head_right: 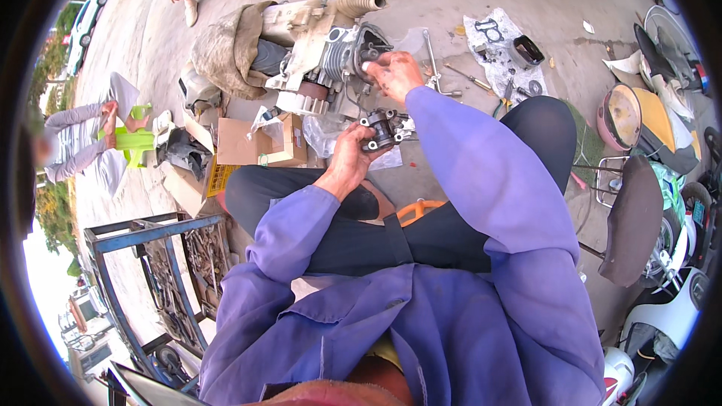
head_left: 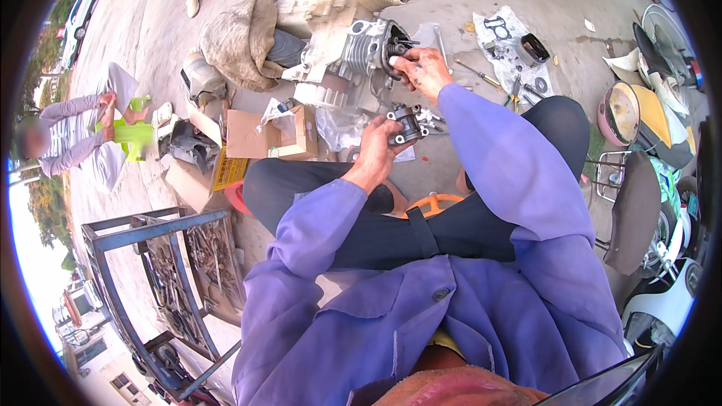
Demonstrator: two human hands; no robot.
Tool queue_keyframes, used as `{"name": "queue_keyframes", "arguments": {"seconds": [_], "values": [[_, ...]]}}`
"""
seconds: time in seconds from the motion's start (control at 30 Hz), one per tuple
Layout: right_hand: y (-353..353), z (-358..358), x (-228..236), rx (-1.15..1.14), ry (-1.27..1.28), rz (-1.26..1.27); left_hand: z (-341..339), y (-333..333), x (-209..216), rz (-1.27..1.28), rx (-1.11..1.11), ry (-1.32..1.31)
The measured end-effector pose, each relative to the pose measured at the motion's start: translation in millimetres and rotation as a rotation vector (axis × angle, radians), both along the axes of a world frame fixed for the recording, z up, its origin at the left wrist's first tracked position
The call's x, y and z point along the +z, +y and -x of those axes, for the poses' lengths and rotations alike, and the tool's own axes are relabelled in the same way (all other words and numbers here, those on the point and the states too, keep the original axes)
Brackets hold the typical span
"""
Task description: The person sits on a low stool and assembles a small engine component, likely a cylinder head, using a wrench and pliers. They tighten bolts and adjust parts by hand, occasionally picking up tools from the ground.
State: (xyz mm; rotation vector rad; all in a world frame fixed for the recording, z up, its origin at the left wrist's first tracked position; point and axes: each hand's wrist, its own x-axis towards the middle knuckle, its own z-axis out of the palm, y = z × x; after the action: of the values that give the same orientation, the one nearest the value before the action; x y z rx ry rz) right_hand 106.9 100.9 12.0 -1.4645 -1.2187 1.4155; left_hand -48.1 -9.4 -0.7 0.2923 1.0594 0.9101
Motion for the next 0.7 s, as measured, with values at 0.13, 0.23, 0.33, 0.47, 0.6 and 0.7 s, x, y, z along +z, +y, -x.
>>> {"name": "queue_keyframes", "arguments": {"seconds": [0.13,0.23,0.33,0.47,0.6,0.7], "values": [[1.3,2.5,3.5,-0.012,0.108,0.054,5.2,1.3,1.3,-0.014,-0.004,-0.012],[3.8,1.7,-1.4,-0.004,0.142,0.066,5.6,1.7,4.9,-0.016,0.006,-0.008],[5.7,1.3,-2.2,-0.005,0.154,0.078,8.2,2.2,2.5,-0.030,-0.012,-0.023],[5.2,2.2,1.2,0.006,0.143,0.088,10.0,4.5,-0.9,-0.017,-0.014,-0.027],[10.9,-1.0,0.7,0.048,0.123,0.093,8.1,4.2,-0.7,0.013,0.031,-0.008],[14.1,-5.0,-0.1,0.095,0.132,0.123,8.3,4.4,1.3,0.003,0.033,-0.013]]}}
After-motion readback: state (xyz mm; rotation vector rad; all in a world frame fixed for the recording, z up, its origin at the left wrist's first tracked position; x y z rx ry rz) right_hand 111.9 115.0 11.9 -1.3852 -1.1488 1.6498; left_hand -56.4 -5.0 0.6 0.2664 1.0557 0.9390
